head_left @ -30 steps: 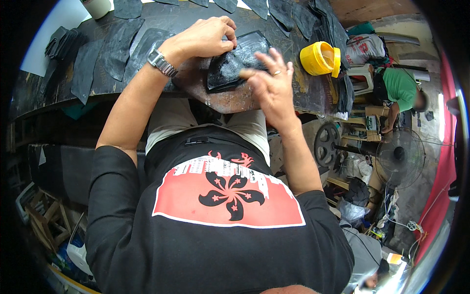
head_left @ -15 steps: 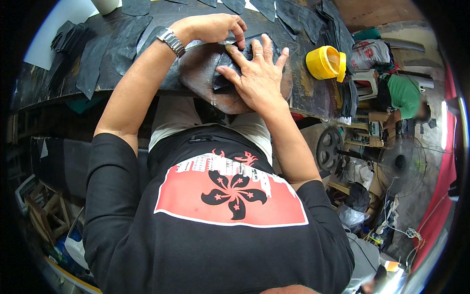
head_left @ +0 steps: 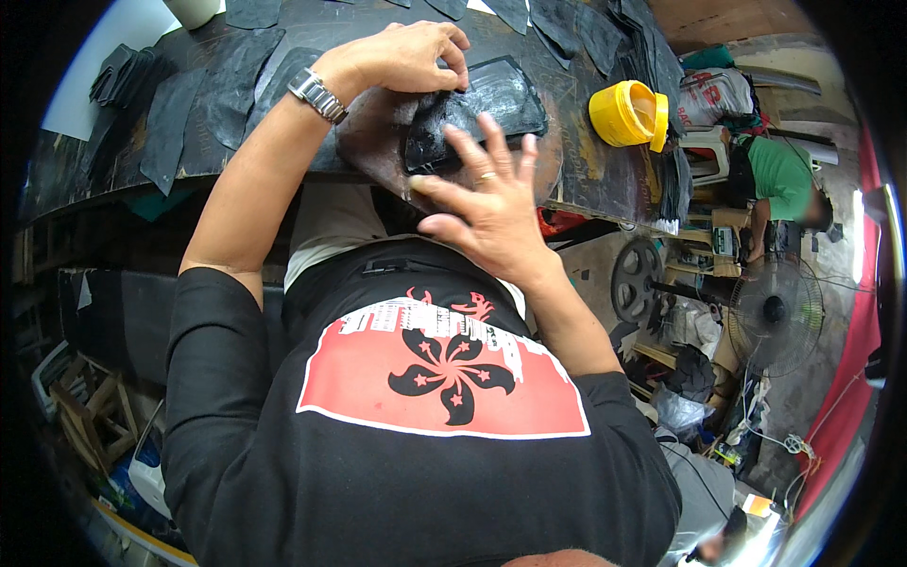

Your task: The person repeatedly applies a white paste from a yellow container onto dark leather pieces using their right hand, then presses the pieces together with both hands. The person handles multiple leather pieces one at a time, spreading the paste and pressing them on a workbench.

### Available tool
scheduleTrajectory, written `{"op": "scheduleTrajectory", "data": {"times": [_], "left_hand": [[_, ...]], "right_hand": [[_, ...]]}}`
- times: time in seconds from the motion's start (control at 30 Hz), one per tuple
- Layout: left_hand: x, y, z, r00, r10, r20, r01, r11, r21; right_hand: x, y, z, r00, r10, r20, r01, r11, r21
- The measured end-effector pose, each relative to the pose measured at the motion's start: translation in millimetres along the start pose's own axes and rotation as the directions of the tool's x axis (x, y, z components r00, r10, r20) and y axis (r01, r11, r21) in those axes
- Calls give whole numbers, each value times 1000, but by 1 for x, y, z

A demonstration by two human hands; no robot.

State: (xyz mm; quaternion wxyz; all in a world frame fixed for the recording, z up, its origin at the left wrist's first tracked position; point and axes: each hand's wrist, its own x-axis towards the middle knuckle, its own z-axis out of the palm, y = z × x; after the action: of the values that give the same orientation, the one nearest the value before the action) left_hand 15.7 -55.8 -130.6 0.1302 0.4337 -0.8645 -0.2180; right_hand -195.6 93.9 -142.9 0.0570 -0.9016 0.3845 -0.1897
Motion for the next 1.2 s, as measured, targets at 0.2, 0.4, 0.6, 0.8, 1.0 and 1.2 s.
{"op": "scheduleTrajectory", "data": {"times": [0.2,0.4,0.6,0.8,1.0,1.2], "left_hand": [[3,29,5,995,-9,-103,33,971,237],[11,34,18,976,-23,-217,82,961,264],[9,22,38,925,-32,-378,66,995,76],[3,20,35,858,108,-502,-81,994,76],[-3,25,15,938,20,-345,-219,808,-548],[-17,32,-10,953,-50,-297,-196,646,-738]], "right_hand": [[-4,46,-22,893,379,-244,-292,898,329],[11,62,6,895,445,-41,-444,877,-184],[9,62,9,909,401,-111,-414,898,-150],[1,56,2,932,303,-197,-330,936,-120],[3,61,0,838,346,-423,-43,813,580],[9,68,13,840,421,-343,-89,730,678]]}}
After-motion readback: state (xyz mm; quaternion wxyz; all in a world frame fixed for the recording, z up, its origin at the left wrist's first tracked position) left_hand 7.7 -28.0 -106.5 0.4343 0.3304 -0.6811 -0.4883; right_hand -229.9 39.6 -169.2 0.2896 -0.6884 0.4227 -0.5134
